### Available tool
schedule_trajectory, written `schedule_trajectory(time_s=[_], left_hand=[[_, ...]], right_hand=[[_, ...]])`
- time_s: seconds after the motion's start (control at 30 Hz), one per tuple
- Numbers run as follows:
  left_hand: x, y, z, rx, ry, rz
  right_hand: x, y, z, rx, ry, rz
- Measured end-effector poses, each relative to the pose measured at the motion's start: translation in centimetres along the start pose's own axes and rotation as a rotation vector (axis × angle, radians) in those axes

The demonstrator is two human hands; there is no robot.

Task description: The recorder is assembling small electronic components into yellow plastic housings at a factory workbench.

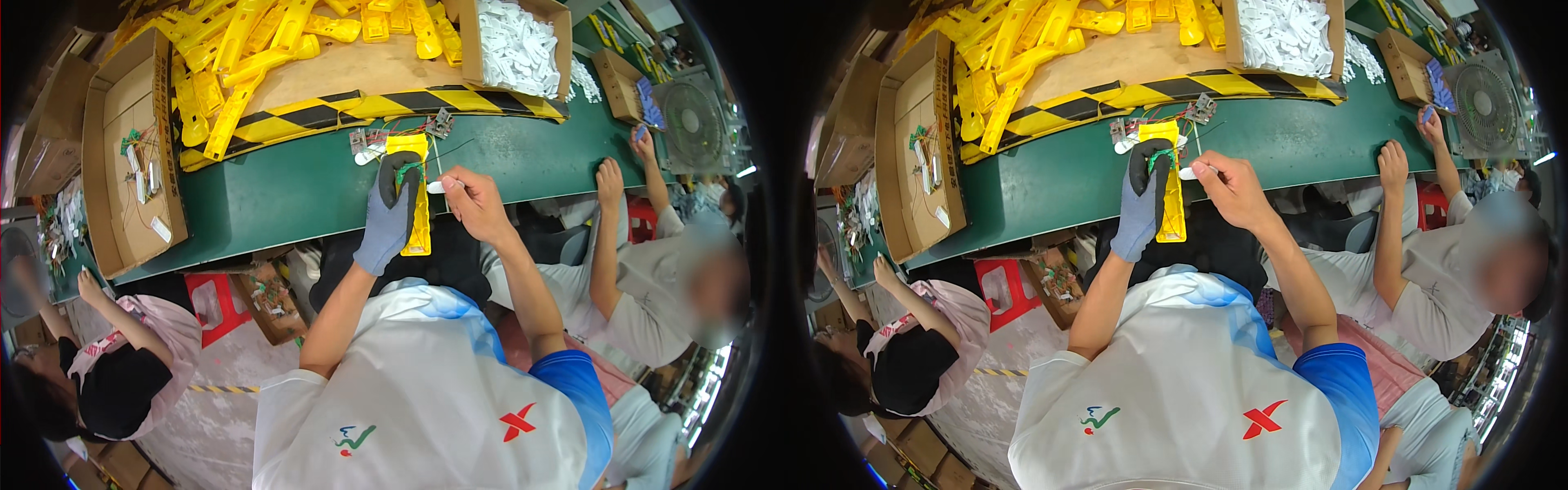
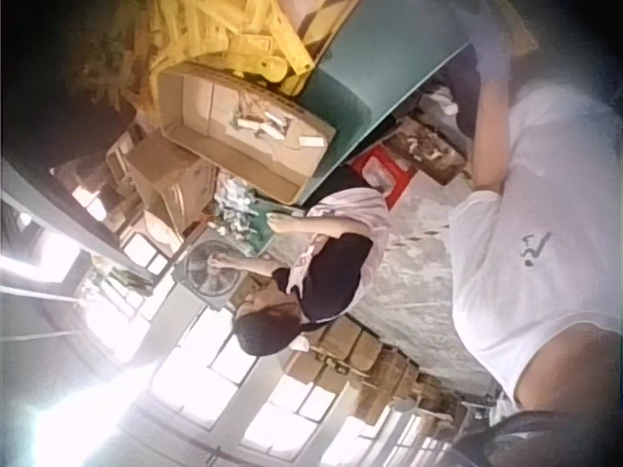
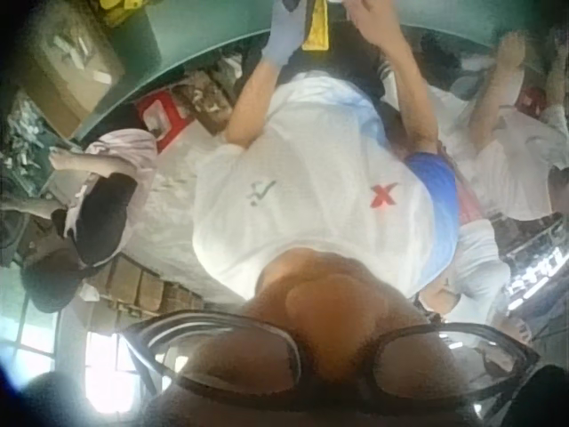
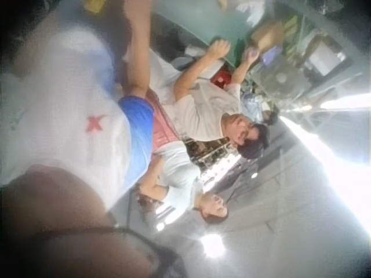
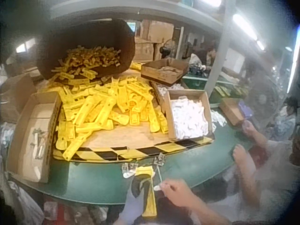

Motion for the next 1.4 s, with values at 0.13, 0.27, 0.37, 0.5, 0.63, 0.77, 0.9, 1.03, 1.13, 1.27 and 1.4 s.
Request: schedule_trajectory(time_s=[0.13,0.27,0.37,0.5,0.63,0.77,0.9,1.03,1.13,1.27,1.4], left_hand=[[0.1,-0.2,-0.4,-0.015,-0.017,-0.012],[0.6,-0.6,-0.7,-0.097,-0.116,-0.06],[0.4,-0.4,-0.8,-0.186,-0.218,-0.059],[0.6,-0.5,-0.8,-0.186,-0.2,-0.052],[0.5,-0.6,-0.9,-0.224,-0.22,-0.038],[0.8,-0.7,-1.6,-0.24,-0.181,-0.043],[0.7,-0.5,-1.0,-0.168,-0.139,-0.027],[0.9,-0.7,-1.0,-0.276,-0.229,-0.028],[1.1,-1.0,-1.1,-0.33,-0.288,-0.022],[1.2,-0.9,-0.6,-0.348,-0.262,0.002],[1.0,-0.9,-0.5,-0.43,-0.298,0.016]], right_hand=[[-0.1,0.3,0.4,0.058,-0.027,0.021],[-0.1,0.0,-0.1,-0.172,0.005,0.096],[-0.4,-0.3,-0.2,-0.298,-0.043,0.138],[-0.3,-0.3,-0.8,-0.269,-0.073,0.137],[-0.6,-0.4,-0.7,-0.352,-0.055,0.125],[-0.8,-0.5,-0.5,-0.294,-0.065,0.111],[-0.6,-1.2,0.3,-0.298,-0.09,0.033],[0.0,-1.0,0.6,-0.232,-0.045,-0.052],[0.5,-0.9,0.7,-0.179,-0.056,-0.07],[0.9,-1.5,0.9,-0.185,-0.055,-0.158],[1.3,-2.1,0.5,-0.257,-0.039,-0.177]])
Point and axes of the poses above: each hand's wrist, its own x-axis away from the middle knuckle, its own y-axis out of the back of the hand, z = x × y, the point moved 3 cm from there along -x, towards the middle knuckle, and after that the axes turned 2 degrees about y, right-handed, at the moved point
